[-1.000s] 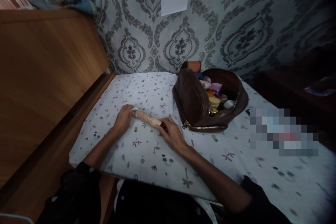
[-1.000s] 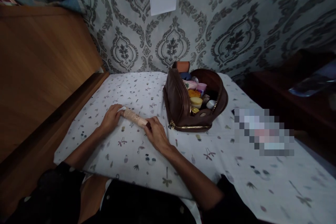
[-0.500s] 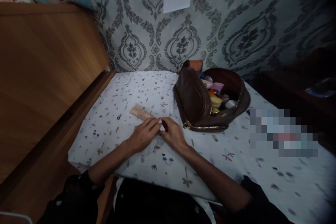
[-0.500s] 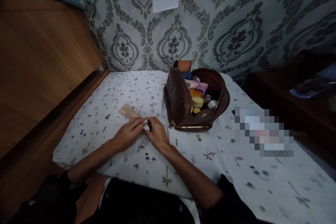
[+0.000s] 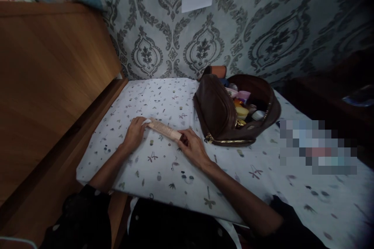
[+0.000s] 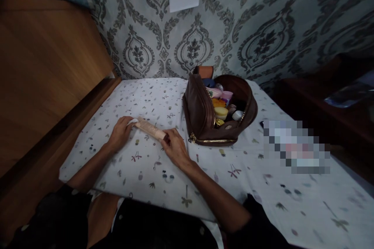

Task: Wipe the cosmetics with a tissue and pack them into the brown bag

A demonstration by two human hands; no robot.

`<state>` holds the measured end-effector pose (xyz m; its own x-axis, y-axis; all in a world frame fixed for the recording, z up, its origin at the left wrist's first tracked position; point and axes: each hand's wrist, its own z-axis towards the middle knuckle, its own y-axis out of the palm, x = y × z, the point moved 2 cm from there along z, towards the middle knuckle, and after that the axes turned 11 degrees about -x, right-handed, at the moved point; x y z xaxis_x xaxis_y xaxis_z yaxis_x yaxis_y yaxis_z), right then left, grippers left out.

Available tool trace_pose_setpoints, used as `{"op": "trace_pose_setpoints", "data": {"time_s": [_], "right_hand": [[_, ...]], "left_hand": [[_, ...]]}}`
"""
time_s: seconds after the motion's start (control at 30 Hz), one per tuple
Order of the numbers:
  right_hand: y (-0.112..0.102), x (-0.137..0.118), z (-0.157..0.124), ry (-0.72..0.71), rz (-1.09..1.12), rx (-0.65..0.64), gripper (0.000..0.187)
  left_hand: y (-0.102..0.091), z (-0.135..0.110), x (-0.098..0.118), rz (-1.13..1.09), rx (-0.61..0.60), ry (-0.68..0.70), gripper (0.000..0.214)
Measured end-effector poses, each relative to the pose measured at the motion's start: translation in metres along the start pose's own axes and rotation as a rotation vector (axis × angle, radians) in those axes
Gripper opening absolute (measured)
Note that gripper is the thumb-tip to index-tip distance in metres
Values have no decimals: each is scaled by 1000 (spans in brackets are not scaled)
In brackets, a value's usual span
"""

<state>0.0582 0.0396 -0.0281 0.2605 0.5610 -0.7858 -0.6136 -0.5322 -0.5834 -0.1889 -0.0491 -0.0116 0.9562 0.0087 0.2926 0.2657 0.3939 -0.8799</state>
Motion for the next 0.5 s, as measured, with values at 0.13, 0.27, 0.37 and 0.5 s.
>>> {"op": "trace_pose_setpoints", "data": {"time_s": [0.13, 0.27, 0.37, 0.5], "right_hand": [[0, 0, 1, 21, 55, 5, 29], [2, 1, 2, 27, 161, 6, 28], [1, 2, 2, 48, 224, -15, 28], [0, 1, 0, 151, 370, -61, 37]], "left_hand": [[0, -5, 37, -14, 7, 93, 27], [12, -15, 92, 81, -51, 410, 34], [19, -16, 101, 110, -59, 438, 36], [14, -7, 66, 138, -26, 337, 36]]}}
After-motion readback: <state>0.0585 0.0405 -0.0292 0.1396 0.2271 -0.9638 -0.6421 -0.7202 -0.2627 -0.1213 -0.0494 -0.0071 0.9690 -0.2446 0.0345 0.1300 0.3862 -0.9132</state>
